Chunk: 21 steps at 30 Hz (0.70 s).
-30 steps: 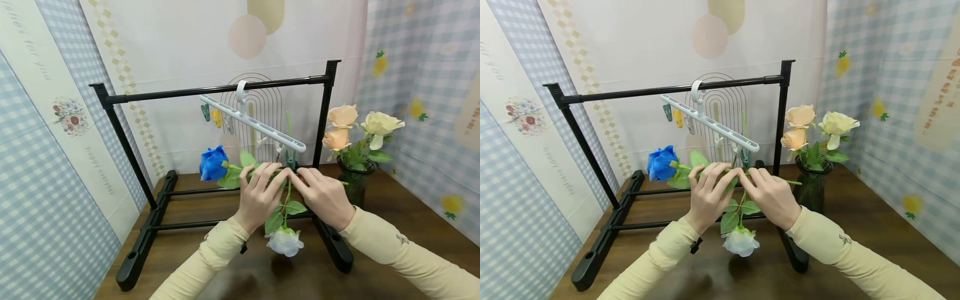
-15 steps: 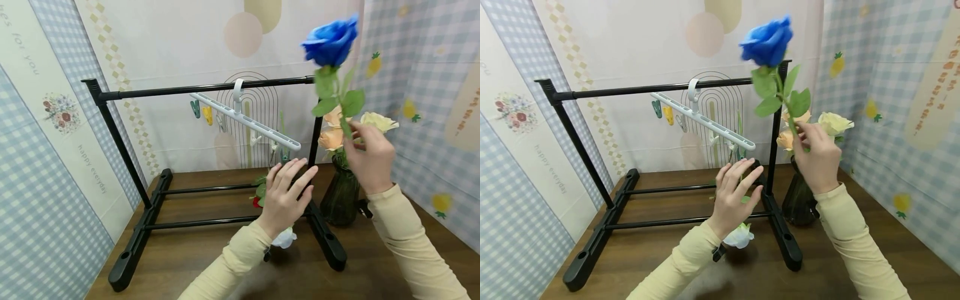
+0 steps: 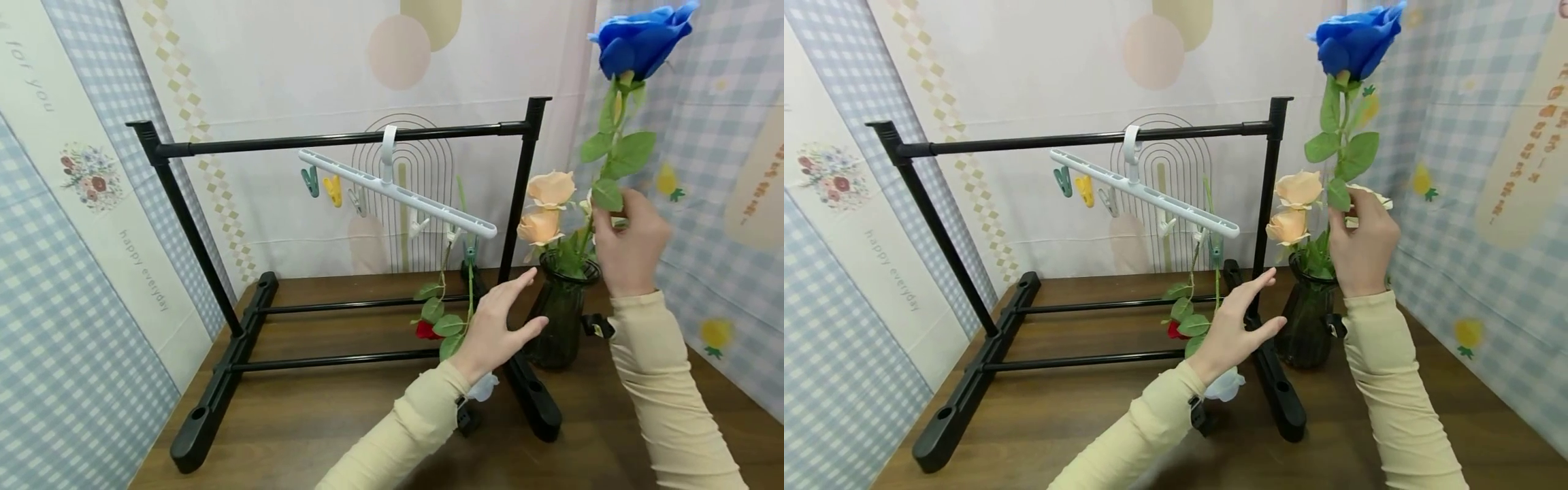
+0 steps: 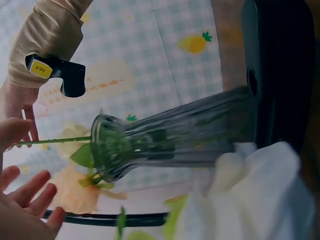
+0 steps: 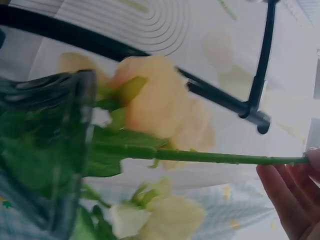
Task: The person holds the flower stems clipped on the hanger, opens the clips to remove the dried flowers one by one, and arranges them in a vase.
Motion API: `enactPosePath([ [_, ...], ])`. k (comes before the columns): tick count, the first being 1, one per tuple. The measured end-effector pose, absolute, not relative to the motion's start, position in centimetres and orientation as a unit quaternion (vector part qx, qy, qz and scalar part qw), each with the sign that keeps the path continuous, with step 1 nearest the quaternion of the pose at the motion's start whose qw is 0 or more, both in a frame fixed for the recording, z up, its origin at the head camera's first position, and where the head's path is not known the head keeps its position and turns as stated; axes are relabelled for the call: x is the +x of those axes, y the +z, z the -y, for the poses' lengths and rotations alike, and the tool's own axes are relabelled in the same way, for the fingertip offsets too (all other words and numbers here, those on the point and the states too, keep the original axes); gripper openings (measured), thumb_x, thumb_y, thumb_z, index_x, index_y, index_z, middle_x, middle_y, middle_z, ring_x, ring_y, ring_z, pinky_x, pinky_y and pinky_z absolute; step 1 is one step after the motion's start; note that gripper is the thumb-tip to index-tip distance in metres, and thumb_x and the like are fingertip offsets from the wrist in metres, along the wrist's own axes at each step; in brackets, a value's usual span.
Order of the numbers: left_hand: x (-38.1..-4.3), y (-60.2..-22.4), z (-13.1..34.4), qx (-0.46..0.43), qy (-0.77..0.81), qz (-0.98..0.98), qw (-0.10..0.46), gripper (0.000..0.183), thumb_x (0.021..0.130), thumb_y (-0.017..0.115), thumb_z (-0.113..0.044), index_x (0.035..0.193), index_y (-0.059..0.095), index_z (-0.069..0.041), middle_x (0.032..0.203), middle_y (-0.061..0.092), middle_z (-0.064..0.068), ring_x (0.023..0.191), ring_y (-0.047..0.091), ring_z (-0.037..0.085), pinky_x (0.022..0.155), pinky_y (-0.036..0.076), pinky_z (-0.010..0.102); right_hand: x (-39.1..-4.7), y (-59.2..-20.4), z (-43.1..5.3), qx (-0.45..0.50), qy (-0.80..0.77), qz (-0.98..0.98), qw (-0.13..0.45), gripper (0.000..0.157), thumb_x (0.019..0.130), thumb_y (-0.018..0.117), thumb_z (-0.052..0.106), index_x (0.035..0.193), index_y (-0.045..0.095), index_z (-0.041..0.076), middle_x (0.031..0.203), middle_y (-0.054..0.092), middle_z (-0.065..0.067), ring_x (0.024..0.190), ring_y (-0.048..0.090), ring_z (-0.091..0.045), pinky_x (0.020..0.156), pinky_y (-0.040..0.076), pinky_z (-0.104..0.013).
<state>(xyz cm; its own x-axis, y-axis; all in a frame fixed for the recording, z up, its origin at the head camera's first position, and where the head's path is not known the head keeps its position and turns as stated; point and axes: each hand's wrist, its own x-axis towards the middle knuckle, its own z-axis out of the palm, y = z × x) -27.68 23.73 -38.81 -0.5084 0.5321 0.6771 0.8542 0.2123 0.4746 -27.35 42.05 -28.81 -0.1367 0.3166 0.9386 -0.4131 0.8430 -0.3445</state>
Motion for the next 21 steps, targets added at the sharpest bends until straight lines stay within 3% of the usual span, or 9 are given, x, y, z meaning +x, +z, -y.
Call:
enactPosePath([
  [5,-28.0,-39.4,-25.4,-0.406,-0.473,0.779,0.063,0.075,0.093,0.063,-0.037,0.154,0.020,-0.033,0.148,0.046,-0.003,0.138,0.042,0.015,0.112,0.037,0.040,-27.9,-29.4,-42.9,0.008,0.285,0.696,0.659,0.029,0.092,0.062,0.014,0.104,0.067,-0.013,0.094,0.069,-0.032,0.075,0.043,0.025,0.070,0.032,0.002],
  [12,-28.5,-40.3,-28.3,-0.307,-0.569,0.756,-0.100,0.088,0.087,0.070,-0.042,0.150,0.009,-0.049,0.159,0.021,-0.017,0.146,0.029,0.011,0.112,0.037,0.044,-27.9,-30.2,-43.7,-0.036,0.305,0.707,0.637,0.028,0.089,0.065,0.012,0.111,0.068,-0.004,0.099,0.071,-0.026,0.071,0.040,0.030,0.068,0.033,0.004],
  [16,-29.0,-40.9,-30.0,-0.264,-0.599,0.745,-0.128,0.091,0.085,0.072,-0.037,0.151,0.011,-0.048,0.159,0.019,-0.018,0.148,0.027,0.012,0.112,0.036,0.044,-27.6,-30.3,-44.0,-0.057,0.306,0.724,0.616,0.027,0.089,0.065,0.012,0.112,0.069,-0.003,0.100,0.072,-0.025,0.070,0.039,0.029,0.068,0.032,0.004],
  [21,-29.9,-41.4,-31.9,-0.226,-0.600,0.761,-0.103,0.092,0.083,0.075,-0.037,0.153,0.014,-0.042,0.158,0.025,-0.014,0.147,0.029,0.014,0.113,0.036,0.043,-27.5,-30.3,-44.1,-0.064,0.308,0.737,0.598,0.024,0.091,0.062,0.010,0.108,0.068,-0.005,0.099,0.071,-0.025,0.070,0.038,0.030,0.068,0.032,0.005],
])
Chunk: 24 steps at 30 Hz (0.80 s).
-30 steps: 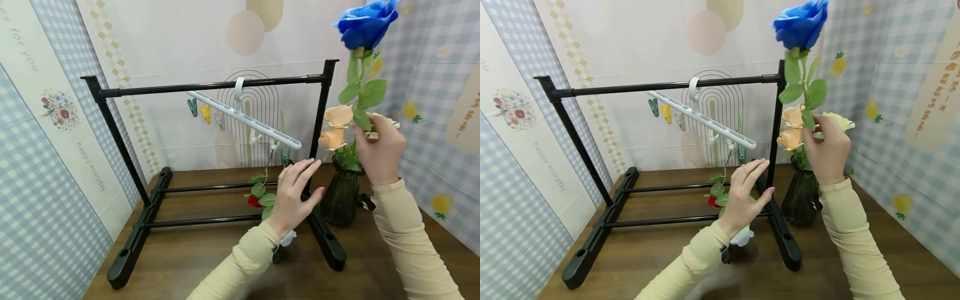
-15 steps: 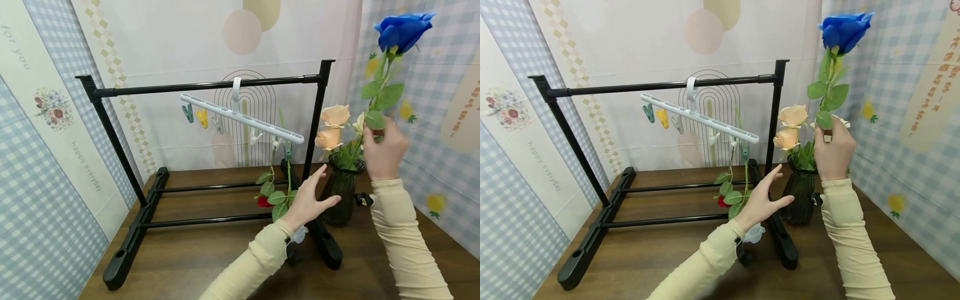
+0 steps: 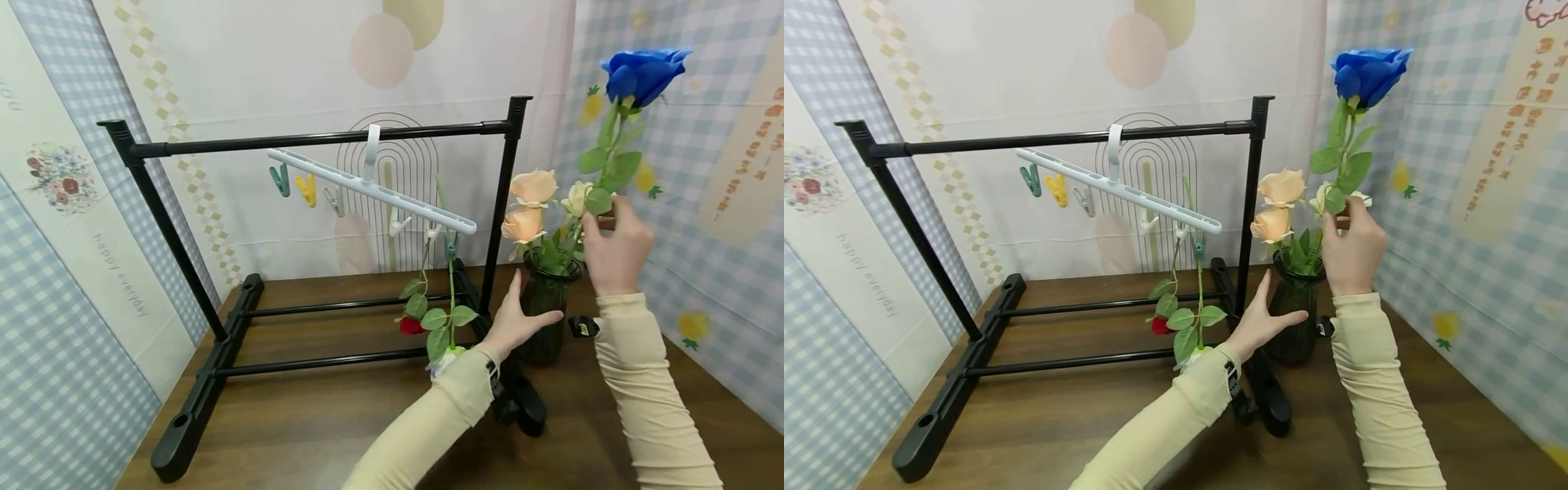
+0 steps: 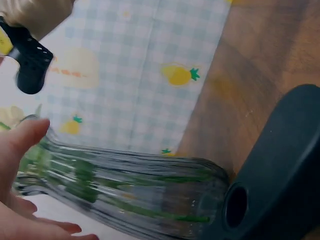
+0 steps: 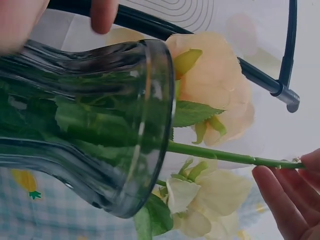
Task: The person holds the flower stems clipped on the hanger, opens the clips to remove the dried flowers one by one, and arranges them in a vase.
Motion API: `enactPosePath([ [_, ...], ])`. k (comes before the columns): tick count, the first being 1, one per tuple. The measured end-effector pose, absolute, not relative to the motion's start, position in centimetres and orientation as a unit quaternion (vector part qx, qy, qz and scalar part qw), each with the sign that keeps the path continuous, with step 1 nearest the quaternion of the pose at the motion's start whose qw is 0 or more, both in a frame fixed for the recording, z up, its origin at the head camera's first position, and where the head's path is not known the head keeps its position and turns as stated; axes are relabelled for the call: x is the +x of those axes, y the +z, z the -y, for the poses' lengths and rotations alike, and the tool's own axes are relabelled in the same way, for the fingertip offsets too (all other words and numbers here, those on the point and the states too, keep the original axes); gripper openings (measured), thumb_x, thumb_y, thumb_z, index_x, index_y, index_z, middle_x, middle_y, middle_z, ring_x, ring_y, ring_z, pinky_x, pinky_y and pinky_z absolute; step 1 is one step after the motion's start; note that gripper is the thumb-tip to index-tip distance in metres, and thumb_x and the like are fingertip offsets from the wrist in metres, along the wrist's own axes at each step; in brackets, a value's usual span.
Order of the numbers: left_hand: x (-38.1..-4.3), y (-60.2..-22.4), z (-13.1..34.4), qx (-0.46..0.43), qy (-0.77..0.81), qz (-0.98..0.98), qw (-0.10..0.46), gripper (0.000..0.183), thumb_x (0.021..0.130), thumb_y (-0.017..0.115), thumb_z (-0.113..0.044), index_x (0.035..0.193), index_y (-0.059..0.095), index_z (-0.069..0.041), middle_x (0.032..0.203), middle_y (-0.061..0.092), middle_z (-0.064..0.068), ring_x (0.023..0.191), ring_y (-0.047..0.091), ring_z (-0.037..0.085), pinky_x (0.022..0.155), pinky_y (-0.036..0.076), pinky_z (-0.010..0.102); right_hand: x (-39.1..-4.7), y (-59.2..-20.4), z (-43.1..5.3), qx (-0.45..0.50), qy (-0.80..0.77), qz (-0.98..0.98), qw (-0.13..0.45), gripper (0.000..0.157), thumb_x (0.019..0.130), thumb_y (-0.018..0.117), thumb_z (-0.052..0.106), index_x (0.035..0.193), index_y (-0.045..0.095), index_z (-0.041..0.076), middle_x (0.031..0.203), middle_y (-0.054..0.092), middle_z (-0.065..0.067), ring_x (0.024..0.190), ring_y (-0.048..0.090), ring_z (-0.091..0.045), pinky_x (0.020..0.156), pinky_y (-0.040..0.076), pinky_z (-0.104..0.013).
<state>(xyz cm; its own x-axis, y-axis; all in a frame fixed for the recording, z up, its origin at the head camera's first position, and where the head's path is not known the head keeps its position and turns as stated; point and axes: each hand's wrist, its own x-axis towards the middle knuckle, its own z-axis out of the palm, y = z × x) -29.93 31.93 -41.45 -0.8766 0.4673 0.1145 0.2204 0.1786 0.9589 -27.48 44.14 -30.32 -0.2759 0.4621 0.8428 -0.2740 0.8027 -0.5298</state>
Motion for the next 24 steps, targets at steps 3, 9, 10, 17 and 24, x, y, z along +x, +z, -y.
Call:
enactPosePath([
  [3,-30.2,-41.5,-32.7,0.205,0.590,-0.777,0.078,0.091,0.082,0.076,-0.038,0.153,0.019,-0.039,0.157,0.031,-0.013,0.144,0.034,0.015,0.112,0.038,0.040,-27.7,-30.6,-44.1,-0.070,0.304,0.746,0.589,0.023,0.091,0.061,0.009,0.108,0.067,-0.006,0.098,0.071,-0.026,0.070,0.037,0.031,0.069,0.031,0.006],
  [9,-30.9,-41.9,-34.0,0.169,0.577,-0.798,0.047,0.082,0.080,0.077,-0.038,0.149,0.033,-0.039,0.149,0.045,-0.012,0.136,0.047,0.018,0.107,0.043,0.036,-28.0,-31.5,-44.1,-0.087,0.303,0.756,0.574,0.022,0.089,0.060,0.007,0.106,0.067,-0.006,0.096,0.071,-0.027,0.068,0.036,0.031,0.066,0.029,0.006],
  [10,-31.0,-42.1,-34.1,0.165,0.576,-0.799,0.043,0.081,0.080,0.078,-0.037,0.149,0.035,-0.039,0.148,0.046,-0.012,0.135,0.048,0.019,0.106,0.044,0.036,-28.0,-31.7,-44.1,-0.087,0.305,0.756,0.572,0.021,0.089,0.060,0.006,0.105,0.067,-0.006,0.095,0.071,-0.027,0.067,0.036,0.031,0.066,0.029,0.005],
  [17,-31.1,-42.9,-34.9,0.160,0.548,-0.821,0.006,0.077,0.080,0.078,-0.037,0.145,0.038,-0.043,0.142,0.053,-0.010,0.127,0.055,0.020,0.103,0.045,0.038,-28.1,-33.2,-44.0,-0.102,0.290,0.777,0.550,0.021,0.086,0.062,0.002,0.103,0.066,-0.008,0.088,0.071,-0.028,0.064,0.044,0.020,0.071,0.043,-0.027],
  [24,-31.0,-43.1,-34.7,0.168,0.505,-0.846,-0.019,0.073,0.082,0.075,-0.042,0.145,0.038,-0.044,0.137,0.058,-0.007,0.120,0.060,0.020,0.098,0.046,0.043,-28.1,-34.4,-43.6,-0.106,0.268,0.799,0.528,0.020,0.085,0.063,0.001,0.103,0.065,-0.008,0.086,0.069,-0.030,0.077,0.065,-0.044,0.076,0.045,-0.053],
])
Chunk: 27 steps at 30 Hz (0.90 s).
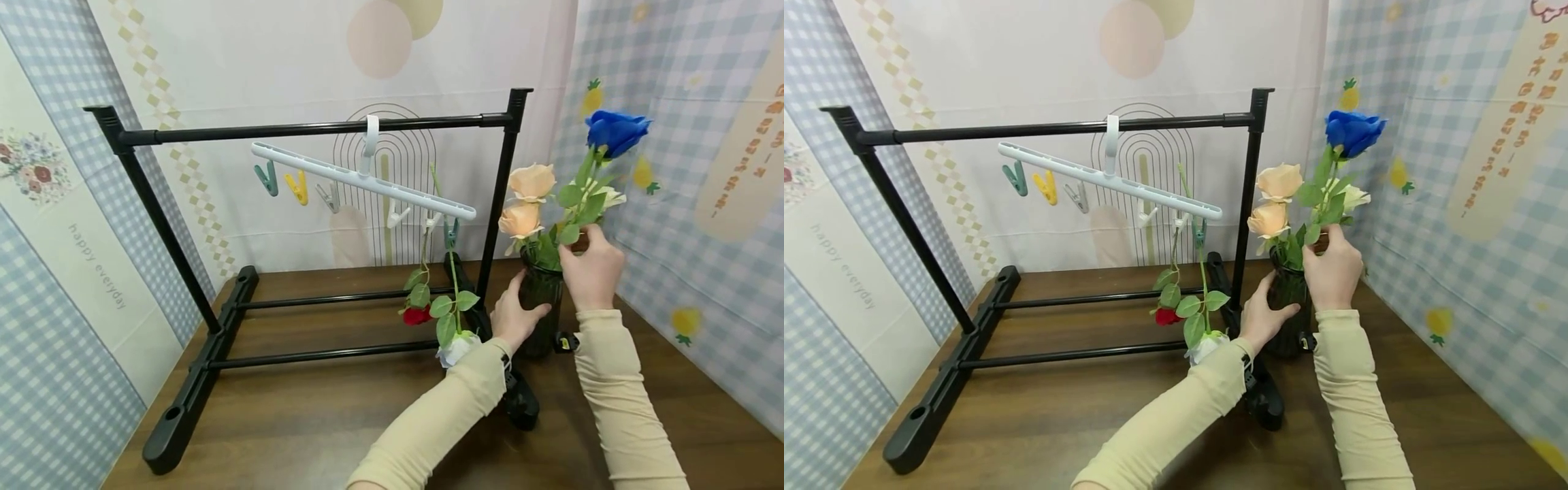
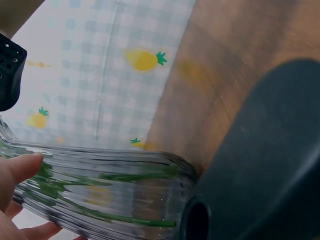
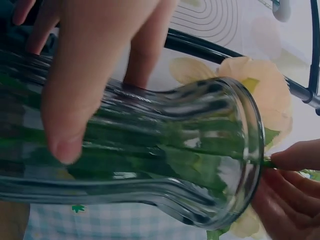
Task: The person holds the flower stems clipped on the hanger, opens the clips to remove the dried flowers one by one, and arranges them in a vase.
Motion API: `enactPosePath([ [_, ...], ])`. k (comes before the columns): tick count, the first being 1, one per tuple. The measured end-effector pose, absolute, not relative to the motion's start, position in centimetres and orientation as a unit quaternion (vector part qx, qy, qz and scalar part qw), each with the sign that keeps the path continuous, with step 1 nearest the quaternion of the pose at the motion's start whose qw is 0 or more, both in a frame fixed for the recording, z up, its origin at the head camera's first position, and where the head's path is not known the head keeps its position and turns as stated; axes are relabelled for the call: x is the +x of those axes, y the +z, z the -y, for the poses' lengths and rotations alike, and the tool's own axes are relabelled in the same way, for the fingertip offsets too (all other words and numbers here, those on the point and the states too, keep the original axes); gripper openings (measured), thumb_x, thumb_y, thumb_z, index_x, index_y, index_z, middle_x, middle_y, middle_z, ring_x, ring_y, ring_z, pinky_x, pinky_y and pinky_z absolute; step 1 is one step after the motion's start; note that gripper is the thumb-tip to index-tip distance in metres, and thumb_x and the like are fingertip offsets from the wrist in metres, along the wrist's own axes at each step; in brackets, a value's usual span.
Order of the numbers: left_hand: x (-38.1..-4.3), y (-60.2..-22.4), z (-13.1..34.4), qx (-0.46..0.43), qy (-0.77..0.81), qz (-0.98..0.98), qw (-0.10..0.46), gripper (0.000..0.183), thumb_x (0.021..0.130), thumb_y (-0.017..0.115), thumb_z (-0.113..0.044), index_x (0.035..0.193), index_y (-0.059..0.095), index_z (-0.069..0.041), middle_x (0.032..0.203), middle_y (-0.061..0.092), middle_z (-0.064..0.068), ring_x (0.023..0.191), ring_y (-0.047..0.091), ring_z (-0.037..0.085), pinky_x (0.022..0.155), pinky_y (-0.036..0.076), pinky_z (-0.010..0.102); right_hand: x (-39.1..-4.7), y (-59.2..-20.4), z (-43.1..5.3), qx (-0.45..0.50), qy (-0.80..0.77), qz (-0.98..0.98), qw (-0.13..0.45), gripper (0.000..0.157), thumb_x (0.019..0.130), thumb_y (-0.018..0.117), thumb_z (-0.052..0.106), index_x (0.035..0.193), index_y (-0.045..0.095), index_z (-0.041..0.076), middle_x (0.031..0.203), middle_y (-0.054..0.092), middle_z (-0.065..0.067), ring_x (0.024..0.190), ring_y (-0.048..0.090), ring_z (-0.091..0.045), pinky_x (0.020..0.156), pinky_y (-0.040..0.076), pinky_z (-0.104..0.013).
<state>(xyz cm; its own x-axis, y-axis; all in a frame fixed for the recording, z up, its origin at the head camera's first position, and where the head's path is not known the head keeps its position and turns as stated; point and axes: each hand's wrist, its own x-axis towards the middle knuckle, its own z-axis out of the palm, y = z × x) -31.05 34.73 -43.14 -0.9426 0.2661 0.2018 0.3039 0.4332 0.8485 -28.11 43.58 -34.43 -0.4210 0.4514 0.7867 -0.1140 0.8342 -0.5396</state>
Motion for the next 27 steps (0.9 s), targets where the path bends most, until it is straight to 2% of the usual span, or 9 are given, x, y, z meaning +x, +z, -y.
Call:
enactPosePath([
  [4,-31.2,-43.5,-34.6,-0.175,-0.488,0.854,0.039,0.071,0.083,0.073,-0.044,0.145,0.039,-0.043,0.132,0.062,-0.004,0.115,0.063,0.021,0.092,0.048,0.042,-28.1,-35.2,-43.3,-0.103,0.227,0.811,0.529,0.014,0.087,0.062,0.006,0.094,0.067,-0.004,0.081,0.070,-0.026,0.070,0.063,-0.045,0.070,0.044,-0.056],
  [7,-31.3,-43.8,-34.7,-0.178,-0.480,0.858,0.050,0.070,0.083,0.073,-0.046,0.145,0.039,-0.043,0.130,0.063,-0.004,0.112,0.064,0.021,0.089,0.048,0.042,-28.1,-35.7,-43.2,-0.094,0.214,0.815,0.531,0.013,0.088,0.061,0.007,0.089,0.068,-0.005,0.078,0.069,-0.026,0.068,0.060,-0.045,0.074,0.044,-0.058],
  [12,-31.5,-44.2,-35.1,-0.181,-0.472,0.861,0.055,0.070,0.084,0.072,-0.046,0.145,0.037,-0.043,0.130,0.063,-0.005,0.111,0.064,0.020,0.088,0.049,0.043,-27.8,-36.4,-43.2,-0.092,0.209,0.830,0.509,0.014,0.087,0.062,0.005,0.089,0.071,-0.006,0.079,0.068,-0.027,0.072,0.058,-0.045,0.086,0.040,-0.059],
  [18,-31.6,-44.5,-35.2,-0.183,-0.467,0.863,0.059,0.070,0.085,0.070,-0.047,0.146,0.036,-0.043,0.131,0.062,-0.005,0.112,0.064,0.020,0.087,0.049,0.043,-27.5,-36.7,-43.4,-0.102,0.203,0.842,0.489,0.019,0.086,0.059,0.007,0.089,0.073,-0.006,0.082,0.069,-0.027,0.081,0.059,-0.047,0.085,0.039,-0.060],
  [27,-31.1,-44.3,-35.1,-0.186,-0.460,0.866,0.059,0.071,0.086,0.069,-0.046,0.147,0.035,-0.041,0.132,0.062,-0.004,0.110,0.065,0.021,0.085,0.050,0.042,-26.7,-36.7,-43.4,-0.100,0.220,0.834,0.496,0.020,0.088,0.058,0.006,0.088,0.073,-0.007,0.083,0.070,-0.027,0.078,0.059,-0.046,0.080,0.043,-0.057],
])
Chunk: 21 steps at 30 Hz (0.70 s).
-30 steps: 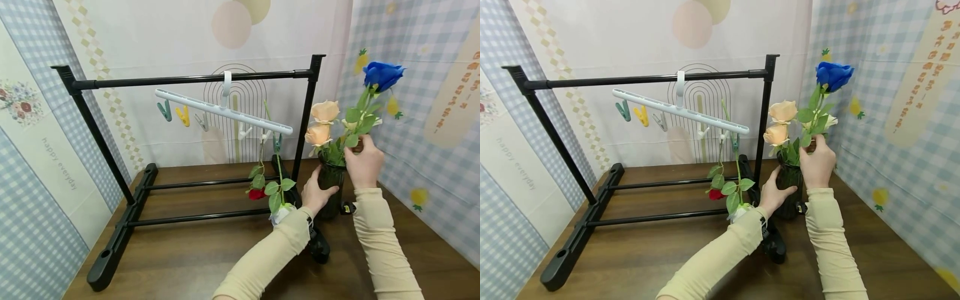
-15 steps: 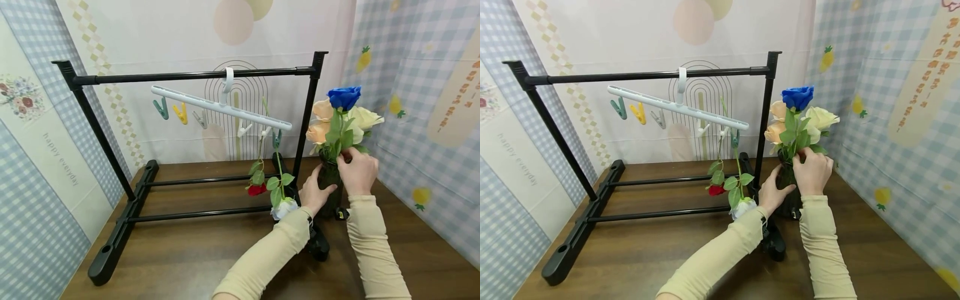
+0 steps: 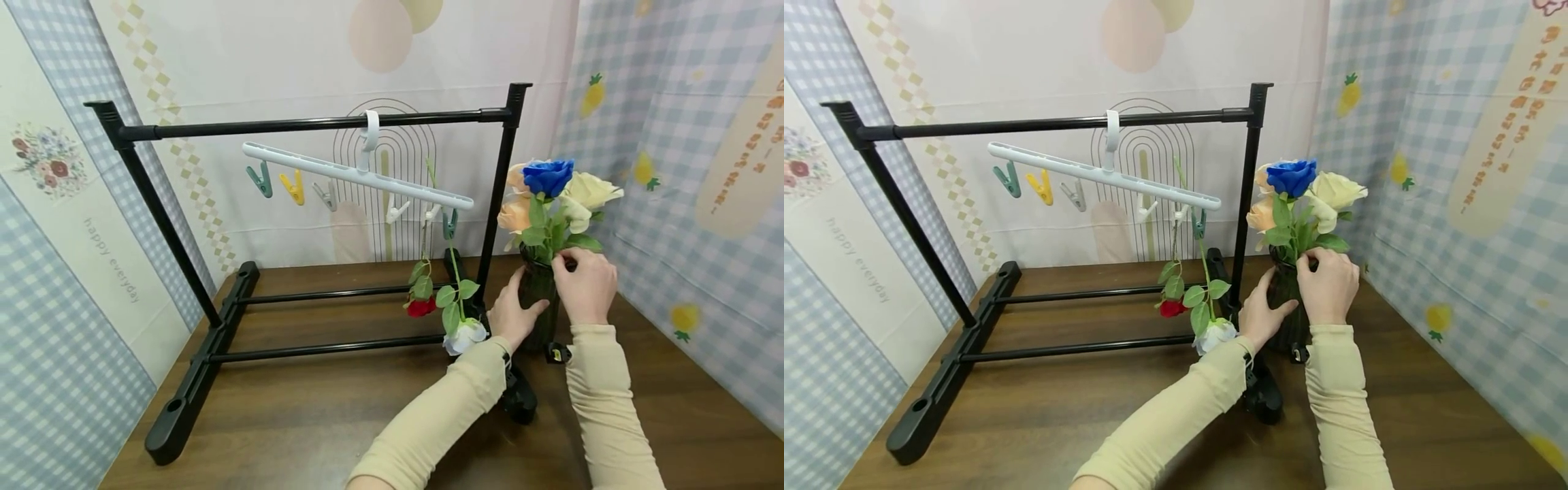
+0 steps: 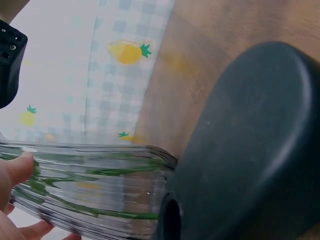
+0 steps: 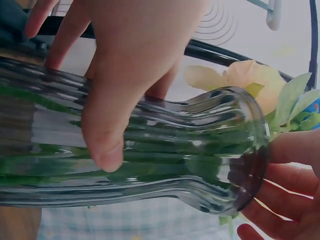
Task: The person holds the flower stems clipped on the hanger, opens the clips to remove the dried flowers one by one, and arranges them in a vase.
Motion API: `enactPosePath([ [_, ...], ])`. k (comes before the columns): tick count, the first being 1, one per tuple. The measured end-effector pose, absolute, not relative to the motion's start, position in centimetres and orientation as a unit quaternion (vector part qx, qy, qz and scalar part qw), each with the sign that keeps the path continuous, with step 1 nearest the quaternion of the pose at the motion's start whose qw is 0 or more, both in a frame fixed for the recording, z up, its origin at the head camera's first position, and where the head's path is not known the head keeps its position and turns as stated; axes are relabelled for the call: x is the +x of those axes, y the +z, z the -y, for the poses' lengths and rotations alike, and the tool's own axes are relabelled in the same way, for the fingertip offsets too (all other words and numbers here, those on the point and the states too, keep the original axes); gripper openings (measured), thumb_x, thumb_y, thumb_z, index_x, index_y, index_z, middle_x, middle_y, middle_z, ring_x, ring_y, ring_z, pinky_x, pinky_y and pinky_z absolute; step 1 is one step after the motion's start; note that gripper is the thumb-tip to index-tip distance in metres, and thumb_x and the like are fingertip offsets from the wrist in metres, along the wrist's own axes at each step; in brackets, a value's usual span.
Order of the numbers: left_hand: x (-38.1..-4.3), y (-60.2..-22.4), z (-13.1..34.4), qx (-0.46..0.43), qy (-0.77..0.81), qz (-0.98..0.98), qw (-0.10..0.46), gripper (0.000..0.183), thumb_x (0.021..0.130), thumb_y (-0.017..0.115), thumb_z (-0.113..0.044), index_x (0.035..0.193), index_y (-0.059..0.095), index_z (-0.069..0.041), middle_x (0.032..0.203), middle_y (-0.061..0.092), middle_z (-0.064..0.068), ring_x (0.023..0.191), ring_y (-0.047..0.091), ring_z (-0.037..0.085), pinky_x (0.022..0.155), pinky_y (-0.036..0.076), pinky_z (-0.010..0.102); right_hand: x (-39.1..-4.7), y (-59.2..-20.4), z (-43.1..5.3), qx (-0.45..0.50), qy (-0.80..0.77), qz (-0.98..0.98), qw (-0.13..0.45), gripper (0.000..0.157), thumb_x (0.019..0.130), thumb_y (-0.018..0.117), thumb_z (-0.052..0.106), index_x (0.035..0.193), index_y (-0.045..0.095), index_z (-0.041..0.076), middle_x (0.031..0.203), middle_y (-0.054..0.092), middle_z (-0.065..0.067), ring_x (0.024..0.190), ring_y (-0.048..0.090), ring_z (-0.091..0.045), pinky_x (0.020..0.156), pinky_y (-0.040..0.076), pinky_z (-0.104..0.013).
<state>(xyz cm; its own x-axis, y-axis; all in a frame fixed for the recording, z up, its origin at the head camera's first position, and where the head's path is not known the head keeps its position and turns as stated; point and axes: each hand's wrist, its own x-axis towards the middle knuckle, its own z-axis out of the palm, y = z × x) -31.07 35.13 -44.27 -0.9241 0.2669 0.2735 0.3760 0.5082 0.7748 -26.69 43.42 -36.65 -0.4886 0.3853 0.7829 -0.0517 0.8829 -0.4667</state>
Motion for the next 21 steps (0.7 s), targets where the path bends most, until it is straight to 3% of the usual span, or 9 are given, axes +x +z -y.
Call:
enactPosePath([
  [8,-30.4,-41.4,-33.9,-0.185,-0.427,0.885,0.007,0.076,0.086,0.071,-0.040,0.150,0.033,-0.030,0.144,0.050,-0.001,0.121,0.058,0.022,0.095,0.048,0.039,-25.2,-34.6,-41.4,-0.076,0.251,0.798,0.543,0.021,0.090,0.059,0.008,0.088,0.072,-0.009,0.085,0.069,-0.028,0.077,0.059,-0.045,0.076,0.044,-0.054],
  [11,-30.3,-39.7,-32.5,-0.198,-0.411,0.890,-0.018,0.074,0.088,0.069,-0.040,0.150,0.033,-0.024,0.145,0.050,-0.001,0.125,0.056,0.019,0.099,0.048,0.033,-24.8,-33.8,-40.2,-0.049,0.270,0.782,0.560,0.019,0.090,0.062,0.007,0.089,0.072,-0.008,0.087,0.070,-0.027,0.080,0.060,-0.043,0.078,0.044,-0.051],
  [16,-30.6,-36.5,-28.6,-0.274,-0.463,0.843,0.006,0.039,0.092,0.065,-0.030,0.129,0.062,-0.017,0.115,0.072,0.000,0.100,0.068,0.009,0.078,0.051,0.018,-25.0,-33.1,-37.9,0.001,0.299,0.752,0.587,0.013,0.087,0.068,0.007,0.089,0.075,-0.004,0.087,0.072,-0.023,0.081,0.063,-0.035,0.077,0.040,-0.020],
  [18,-31.0,-35.4,-26.7,-0.300,-0.492,0.817,0.040,0.027,0.093,0.064,-0.025,0.116,0.070,-0.013,0.102,0.076,0.003,0.087,0.070,0.008,0.069,0.048,0.013,-25.5,-33.0,-36.8,0.024,0.314,0.745,0.588,0.013,0.087,0.069,0.008,0.088,0.075,-0.003,0.086,0.072,-0.022,0.078,0.062,-0.023,0.075,0.034,-0.010],
  [21,-31.8,-33.9,-23.9,-0.285,-0.532,0.791,0.104,0.019,0.093,0.063,-0.021,0.104,0.075,-0.010,0.090,0.077,0.005,0.073,0.068,0.006,0.061,0.044,0.011,-26.6,-33.1,-35.2,0.054,0.344,0.745,0.569,0.012,0.087,0.068,0.008,0.089,0.075,-0.002,0.087,0.073,-0.020,0.075,0.056,0.003,0.074,0.036,-0.007],
])
